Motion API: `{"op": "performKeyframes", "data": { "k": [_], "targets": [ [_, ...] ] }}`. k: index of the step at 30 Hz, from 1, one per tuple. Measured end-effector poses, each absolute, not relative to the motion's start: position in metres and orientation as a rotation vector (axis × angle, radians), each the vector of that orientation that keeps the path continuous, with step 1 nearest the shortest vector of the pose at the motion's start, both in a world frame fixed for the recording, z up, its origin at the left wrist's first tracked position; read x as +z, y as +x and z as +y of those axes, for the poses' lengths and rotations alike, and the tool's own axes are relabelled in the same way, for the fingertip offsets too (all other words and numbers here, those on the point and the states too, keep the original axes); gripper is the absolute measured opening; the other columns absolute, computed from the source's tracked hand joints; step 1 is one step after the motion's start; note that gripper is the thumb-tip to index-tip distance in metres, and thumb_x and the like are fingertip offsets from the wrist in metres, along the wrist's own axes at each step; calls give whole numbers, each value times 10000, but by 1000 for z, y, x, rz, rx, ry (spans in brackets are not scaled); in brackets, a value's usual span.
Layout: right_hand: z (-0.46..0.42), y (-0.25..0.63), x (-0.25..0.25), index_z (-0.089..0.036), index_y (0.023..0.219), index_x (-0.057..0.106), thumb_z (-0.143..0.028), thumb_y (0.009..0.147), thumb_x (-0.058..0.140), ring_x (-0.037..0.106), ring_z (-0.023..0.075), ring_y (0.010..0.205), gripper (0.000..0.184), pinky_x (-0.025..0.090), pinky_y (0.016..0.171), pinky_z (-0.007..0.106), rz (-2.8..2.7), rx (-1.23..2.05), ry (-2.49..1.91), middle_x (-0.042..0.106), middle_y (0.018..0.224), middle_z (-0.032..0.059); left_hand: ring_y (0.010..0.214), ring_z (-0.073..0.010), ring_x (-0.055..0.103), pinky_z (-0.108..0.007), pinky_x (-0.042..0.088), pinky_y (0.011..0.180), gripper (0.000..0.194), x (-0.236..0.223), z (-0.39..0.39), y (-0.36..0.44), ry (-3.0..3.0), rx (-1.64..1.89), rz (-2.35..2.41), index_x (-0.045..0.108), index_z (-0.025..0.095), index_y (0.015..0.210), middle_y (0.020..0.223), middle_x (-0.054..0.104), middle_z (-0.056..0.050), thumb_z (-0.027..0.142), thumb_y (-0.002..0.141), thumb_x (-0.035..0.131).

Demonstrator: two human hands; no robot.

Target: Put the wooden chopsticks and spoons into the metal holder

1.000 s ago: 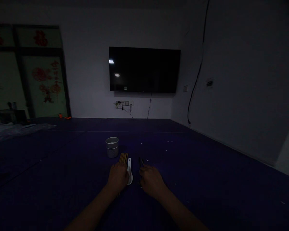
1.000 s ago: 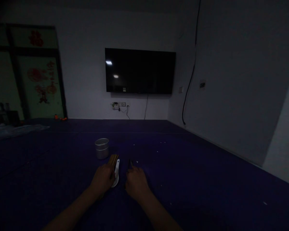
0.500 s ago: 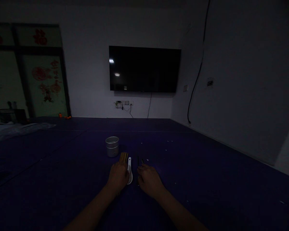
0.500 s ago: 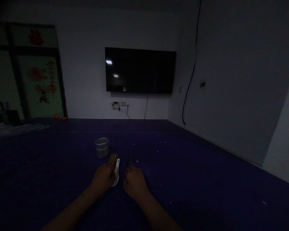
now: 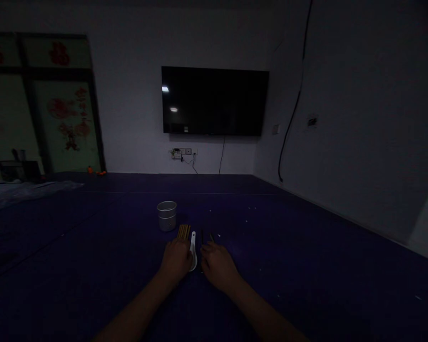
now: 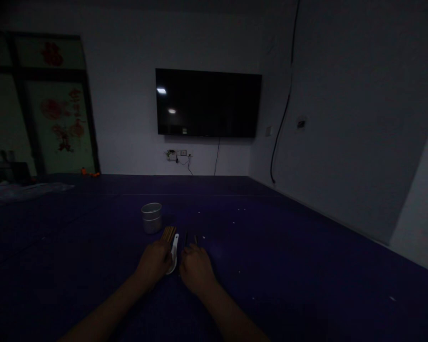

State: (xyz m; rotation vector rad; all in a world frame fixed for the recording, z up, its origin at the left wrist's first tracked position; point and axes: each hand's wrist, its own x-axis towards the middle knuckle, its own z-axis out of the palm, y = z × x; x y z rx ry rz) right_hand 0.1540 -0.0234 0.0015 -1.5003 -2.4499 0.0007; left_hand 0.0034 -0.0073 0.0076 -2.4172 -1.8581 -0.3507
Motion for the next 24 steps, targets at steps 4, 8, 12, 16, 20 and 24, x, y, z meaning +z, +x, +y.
{"op": "performKeyframes", "data": {
  "k": [4,8,12,16,20,24],
  "targets": [
    [-25,153,3,-142,1028,633,-159,867,359,517,228,1111,318,337,955,334,-2455,-29,-1485,651,1080,107,1004,-256,592,-350,417,834,202,9,-8,4,-2422,-341,-1859,602,163,922,1001,647,-131,171,799,442],
    [-25,155,5,-159,1052,634,-168,887,353,531,211,1106,326,333,964,318,-2409,-44,-1492,655,1097,98,982,-255,601,-351,423,822,193,9,-9,4,-2412,-340,-1858,603,166,909,978,651,-123,161,788,453],
    [-19,167,8,-156,1106,624,-147,893,347,555,209,1093,350,356,938,308,-2297,-93,-1628,652,1118,120,982,-263,600,-364,428,819,187,7,-8,3,-2418,-371,-1839,606,166,901,969,647,-125,166,798,450],
    [-15,180,11,-191,1105,630,-109,837,436,591,212,1039,341,384,895,314,-2279,-102,-1778,665,1093,118,984,-252,594,-357,426,830,191,6,-7,3,-2418,-388,-1852,608,166,916,960,643,-123,166,808,450],
    [-16,184,12,-183,1081,638,-127,752,556,583,250,1047,344,401,871,337,-2322,-109,-1826,667,1076,123,975,-241,589,-350,426,828,183,8,-7,3,-2417,-448,-1820,598,165,912,971,636,-114,158,820,440],
    [-17,180,10,-168,1061,641,-71,746,517,576,257,1057,352,404,860,344,-2349,-99,-1808,662,1078,126,973,-234,577,-351,429,836,159,7,-9,5,-2478,-579,-1680,587,169,888,979,628,-108,216,855,438]
  ]
}}
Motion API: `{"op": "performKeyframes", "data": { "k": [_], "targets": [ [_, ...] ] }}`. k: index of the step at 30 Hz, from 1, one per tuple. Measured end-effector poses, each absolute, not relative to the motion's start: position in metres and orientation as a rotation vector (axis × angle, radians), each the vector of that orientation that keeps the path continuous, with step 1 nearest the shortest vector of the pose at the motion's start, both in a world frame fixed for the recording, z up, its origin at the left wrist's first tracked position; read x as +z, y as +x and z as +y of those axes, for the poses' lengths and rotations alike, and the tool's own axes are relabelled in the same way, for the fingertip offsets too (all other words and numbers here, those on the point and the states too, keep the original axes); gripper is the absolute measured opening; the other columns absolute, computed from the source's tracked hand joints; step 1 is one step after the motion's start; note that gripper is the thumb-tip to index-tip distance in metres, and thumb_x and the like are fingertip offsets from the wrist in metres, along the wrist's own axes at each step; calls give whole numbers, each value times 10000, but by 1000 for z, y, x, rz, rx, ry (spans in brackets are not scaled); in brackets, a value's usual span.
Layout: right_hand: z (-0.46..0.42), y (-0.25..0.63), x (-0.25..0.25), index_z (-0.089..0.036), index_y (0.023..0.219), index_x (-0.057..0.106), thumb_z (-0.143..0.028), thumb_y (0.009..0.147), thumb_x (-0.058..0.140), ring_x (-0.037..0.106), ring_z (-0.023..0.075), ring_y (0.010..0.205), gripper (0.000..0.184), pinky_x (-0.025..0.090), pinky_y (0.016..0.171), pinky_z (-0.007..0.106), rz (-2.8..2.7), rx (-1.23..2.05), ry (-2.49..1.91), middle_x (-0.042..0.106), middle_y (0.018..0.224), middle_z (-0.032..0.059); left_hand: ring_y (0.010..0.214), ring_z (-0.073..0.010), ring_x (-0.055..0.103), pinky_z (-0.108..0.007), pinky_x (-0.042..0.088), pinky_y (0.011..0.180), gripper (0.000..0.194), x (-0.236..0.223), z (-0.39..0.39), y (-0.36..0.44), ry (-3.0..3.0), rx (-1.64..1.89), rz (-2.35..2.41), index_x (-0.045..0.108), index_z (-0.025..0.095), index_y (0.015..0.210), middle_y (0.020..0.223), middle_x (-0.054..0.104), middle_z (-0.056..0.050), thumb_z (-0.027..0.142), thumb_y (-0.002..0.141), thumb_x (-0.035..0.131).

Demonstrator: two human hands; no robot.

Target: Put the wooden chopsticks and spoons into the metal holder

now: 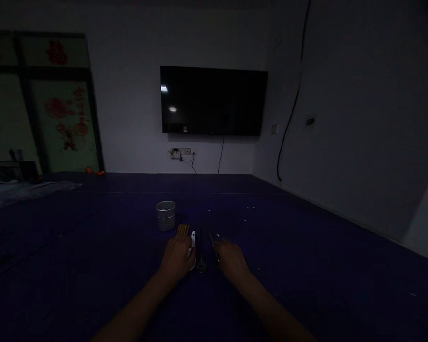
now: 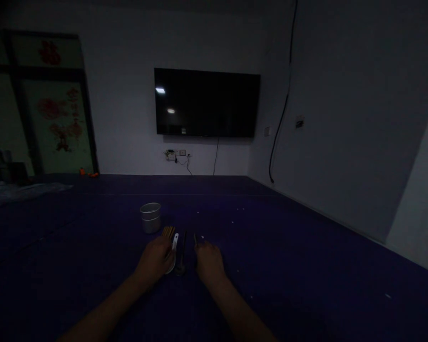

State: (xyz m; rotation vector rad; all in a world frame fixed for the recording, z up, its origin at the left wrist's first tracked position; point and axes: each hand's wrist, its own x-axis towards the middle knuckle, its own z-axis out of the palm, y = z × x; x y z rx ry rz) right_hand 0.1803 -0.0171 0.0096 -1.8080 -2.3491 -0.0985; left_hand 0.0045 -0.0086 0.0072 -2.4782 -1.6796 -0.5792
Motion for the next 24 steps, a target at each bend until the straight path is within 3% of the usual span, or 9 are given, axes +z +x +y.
{"op": "performKeyframes", "data": {
  "k": [8,24],
  "targets": [
    [-14,178,4,-167,1033,642,-38,783,426,619,226,973,354,413,817,306,-2326,-50,-1798,670,1031,130,957,-233,553,-382,438,849,165,5,-15,11,-2620,-665,-1445,585,177,852,981,618,-95,293,861,468],
    [-8,171,-4,-179,1070,647,-33,780,394,582,192,1078,411,395,907,274,-2263,43,-1695,668,1095,98,960,-231,561,-380,431,866,180,2,-10,10,-2610,-685,-1445,595,185,846,974,624,-91,299,869,458]
  ]
}}
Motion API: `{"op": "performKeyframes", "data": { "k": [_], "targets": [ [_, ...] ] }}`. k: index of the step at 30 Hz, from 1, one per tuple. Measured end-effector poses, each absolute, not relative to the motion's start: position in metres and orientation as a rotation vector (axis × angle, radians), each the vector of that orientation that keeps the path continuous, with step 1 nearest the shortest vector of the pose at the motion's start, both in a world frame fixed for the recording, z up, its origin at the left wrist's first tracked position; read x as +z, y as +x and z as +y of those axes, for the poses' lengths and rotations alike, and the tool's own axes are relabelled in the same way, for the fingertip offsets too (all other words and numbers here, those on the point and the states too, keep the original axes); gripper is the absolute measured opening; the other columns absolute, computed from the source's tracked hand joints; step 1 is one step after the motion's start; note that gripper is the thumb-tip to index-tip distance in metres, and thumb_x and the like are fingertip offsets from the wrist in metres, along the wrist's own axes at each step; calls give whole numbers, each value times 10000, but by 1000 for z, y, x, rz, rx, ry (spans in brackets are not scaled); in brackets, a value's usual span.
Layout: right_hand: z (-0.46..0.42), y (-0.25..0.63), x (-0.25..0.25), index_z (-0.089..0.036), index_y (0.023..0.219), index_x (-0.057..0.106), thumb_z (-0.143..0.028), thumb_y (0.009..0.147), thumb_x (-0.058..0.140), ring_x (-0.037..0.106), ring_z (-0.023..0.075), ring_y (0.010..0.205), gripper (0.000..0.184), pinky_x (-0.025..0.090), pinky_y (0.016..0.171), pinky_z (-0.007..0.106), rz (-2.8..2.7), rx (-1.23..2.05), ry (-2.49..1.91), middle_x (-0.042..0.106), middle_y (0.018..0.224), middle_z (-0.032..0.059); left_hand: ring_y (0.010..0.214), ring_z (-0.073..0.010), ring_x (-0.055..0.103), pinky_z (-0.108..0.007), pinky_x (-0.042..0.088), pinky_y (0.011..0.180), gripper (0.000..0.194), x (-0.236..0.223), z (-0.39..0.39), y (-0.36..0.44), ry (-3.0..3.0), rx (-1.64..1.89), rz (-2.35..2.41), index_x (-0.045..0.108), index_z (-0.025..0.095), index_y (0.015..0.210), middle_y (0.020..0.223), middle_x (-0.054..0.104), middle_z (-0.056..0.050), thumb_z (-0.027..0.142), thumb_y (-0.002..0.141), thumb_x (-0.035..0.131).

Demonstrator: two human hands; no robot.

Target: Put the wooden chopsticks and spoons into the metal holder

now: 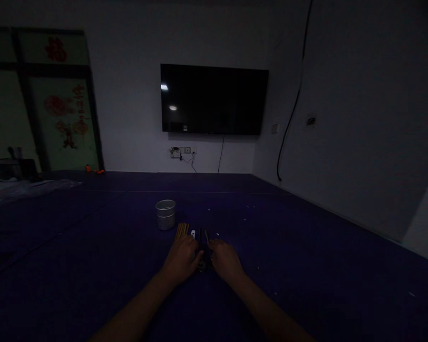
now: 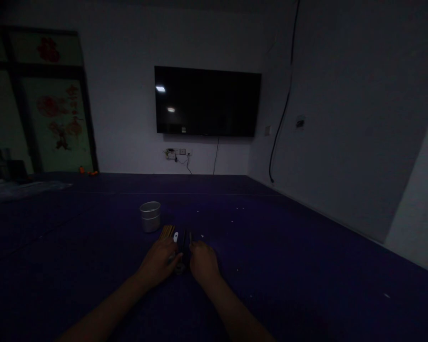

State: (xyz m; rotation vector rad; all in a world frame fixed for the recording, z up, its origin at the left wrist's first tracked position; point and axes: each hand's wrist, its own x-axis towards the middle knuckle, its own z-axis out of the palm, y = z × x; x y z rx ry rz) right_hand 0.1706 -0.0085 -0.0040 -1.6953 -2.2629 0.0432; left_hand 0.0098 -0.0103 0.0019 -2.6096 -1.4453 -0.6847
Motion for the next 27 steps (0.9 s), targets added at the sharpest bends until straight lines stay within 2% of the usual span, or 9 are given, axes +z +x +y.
{"op": "performKeyframes", "data": {
  "k": [7,11,13,16,19,27],
  "targets": [
    [-9,172,-5,-177,1109,640,-34,800,383,581,194,1098,426,393,929,278,-2224,37,-1701,663,1128,107,962,-229,569,-360,427,844,206,-1,-5,7,-2449,-747,-1578,605,183,870,963,636,-92,280,881,424],
    [-9,172,-5,-174,1125,645,-28,791,387,567,196,1123,447,394,943,279,-2205,27,-1702,647,1167,113,967,-225,567,-348,430,843,247,1,0,-2,-2209,-869,-1744,595,182,962,986,623,-92,289,900,382],
    [-10,171,-5,-172,1135,646,-26,785,387,567,195,1122,459,397,948,282,-2185,19,-1684,642,1179,111,1002,-223,560,-345,436,857,266,2,4,-9,-2113,-968,-1776,574,188,1047,1059,605,-93,297,901,379],
    [-10,171,-5,-180,1158,640,-32,783,393,569,192,1118,473,397,961,292,-2161,19,-1647,641,1190,98,1167,-241,483,-369,413,928,340,2,12,-20,-1969,-1059,-1776,497,193,1202,1286,510,-107,268,884,404],
    [-10,171,-5,-180,1160,641,-37,778,403,565,189,1123,472,388,979,293,-2145,27,-1631,636,1203,87,1186,-271,473,-401,424,908,443,5,18,-29,-1905,-966,-1824,411,174,1318,1419,396,-137,238,880,392],
    [-16,168,2,-186,1099,674,-18,774,396,554,179,1139,459,386,979,267,-2128,9,-1611,641,1197,76,1080,-275,546,-407,457,831,531,13,33,-44,-1919,-721,-1870,276,173,1428,1481,332,-112,161,897,289]
  ]
}}
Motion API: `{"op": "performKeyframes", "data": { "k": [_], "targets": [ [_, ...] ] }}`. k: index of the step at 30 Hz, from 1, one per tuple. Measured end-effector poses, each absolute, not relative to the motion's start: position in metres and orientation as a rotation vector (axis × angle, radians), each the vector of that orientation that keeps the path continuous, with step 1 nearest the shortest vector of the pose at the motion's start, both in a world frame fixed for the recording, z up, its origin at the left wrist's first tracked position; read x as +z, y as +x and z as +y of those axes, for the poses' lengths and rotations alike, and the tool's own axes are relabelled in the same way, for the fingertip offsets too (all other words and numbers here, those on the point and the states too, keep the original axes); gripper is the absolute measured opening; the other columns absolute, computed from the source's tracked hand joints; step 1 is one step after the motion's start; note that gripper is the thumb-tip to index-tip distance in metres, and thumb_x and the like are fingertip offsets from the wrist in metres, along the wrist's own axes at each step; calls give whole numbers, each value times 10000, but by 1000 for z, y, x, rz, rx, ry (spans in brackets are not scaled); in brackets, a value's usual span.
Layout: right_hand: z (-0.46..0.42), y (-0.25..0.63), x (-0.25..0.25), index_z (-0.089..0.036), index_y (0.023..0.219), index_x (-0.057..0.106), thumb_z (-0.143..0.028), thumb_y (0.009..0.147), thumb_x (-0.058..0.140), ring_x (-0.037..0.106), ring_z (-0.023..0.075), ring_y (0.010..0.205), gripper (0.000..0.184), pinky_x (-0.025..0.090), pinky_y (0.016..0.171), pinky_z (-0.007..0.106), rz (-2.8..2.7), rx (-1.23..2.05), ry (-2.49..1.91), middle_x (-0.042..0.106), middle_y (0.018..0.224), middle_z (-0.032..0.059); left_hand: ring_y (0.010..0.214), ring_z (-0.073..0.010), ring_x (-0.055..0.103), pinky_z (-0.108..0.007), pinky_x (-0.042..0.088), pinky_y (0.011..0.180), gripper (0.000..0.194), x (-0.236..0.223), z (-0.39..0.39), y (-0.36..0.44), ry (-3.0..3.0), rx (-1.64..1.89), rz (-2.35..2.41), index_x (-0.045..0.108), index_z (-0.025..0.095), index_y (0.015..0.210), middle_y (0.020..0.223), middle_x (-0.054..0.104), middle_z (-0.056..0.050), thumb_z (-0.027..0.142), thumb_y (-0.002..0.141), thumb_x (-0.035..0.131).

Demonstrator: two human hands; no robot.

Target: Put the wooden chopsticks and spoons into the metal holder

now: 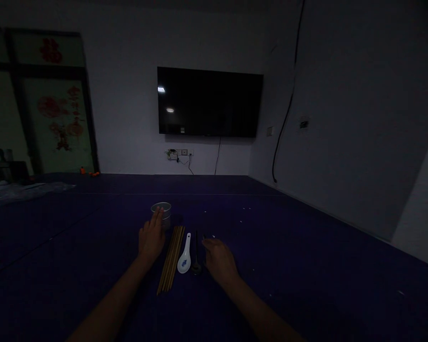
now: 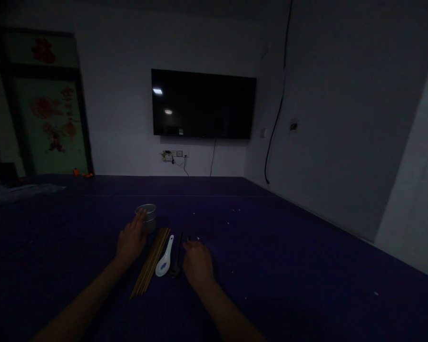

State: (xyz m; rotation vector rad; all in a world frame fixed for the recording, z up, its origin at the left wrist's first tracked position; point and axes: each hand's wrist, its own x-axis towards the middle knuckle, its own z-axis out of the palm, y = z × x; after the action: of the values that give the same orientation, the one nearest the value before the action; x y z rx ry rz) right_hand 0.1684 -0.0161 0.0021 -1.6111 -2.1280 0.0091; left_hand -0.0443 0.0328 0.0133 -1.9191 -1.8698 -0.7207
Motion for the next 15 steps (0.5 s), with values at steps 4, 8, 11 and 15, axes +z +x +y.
{"op": "performKeyframes", "data": {
  "k": [4,8,11,15],
  "targets": [
    [-16,169,2,-177,1107,671,-20,789,392,571,185,1116,451,395,975,281,-2102,5,-1591,654,1172,85,1090,-264,553,-388,476,821,528,8,41,-49,-1903,-746,-1838,298,179,1420,1428,419,-111,129,894,287],
    [-14,170,-2,-172,1080,686,-20,783,402,578,201,1107,438,404,974,304,-2074,-22,-1539,657,1163,95,1114,-237,559,-336,487,852,481,1,47,-55,-1904,-925,-1711,405,158,1347,1322,516,-125,100,874,338],
    [-13,170,-4,-172,1075,688,-18,771,407,588,203,1092,442,413,968,305,-2071,-44,-1506,664,1149,94,1038,-224,603,-318,502,838,421,-2,50,-58,-1913,-1053,-1638,488,165,1264,1230,568,-118,105,860,382],
    [-12,171,-5,-183,1050,697,-18,761,408,603,197,1067,441,423,956,297,-2068,-62,-1487,677,1125,83,960,-219,624,-315,511,806,314,-5,51,-62,-1917,-1119,-1611,567,153,1123,1115,606,-111,131,882,367]
  ]
}}
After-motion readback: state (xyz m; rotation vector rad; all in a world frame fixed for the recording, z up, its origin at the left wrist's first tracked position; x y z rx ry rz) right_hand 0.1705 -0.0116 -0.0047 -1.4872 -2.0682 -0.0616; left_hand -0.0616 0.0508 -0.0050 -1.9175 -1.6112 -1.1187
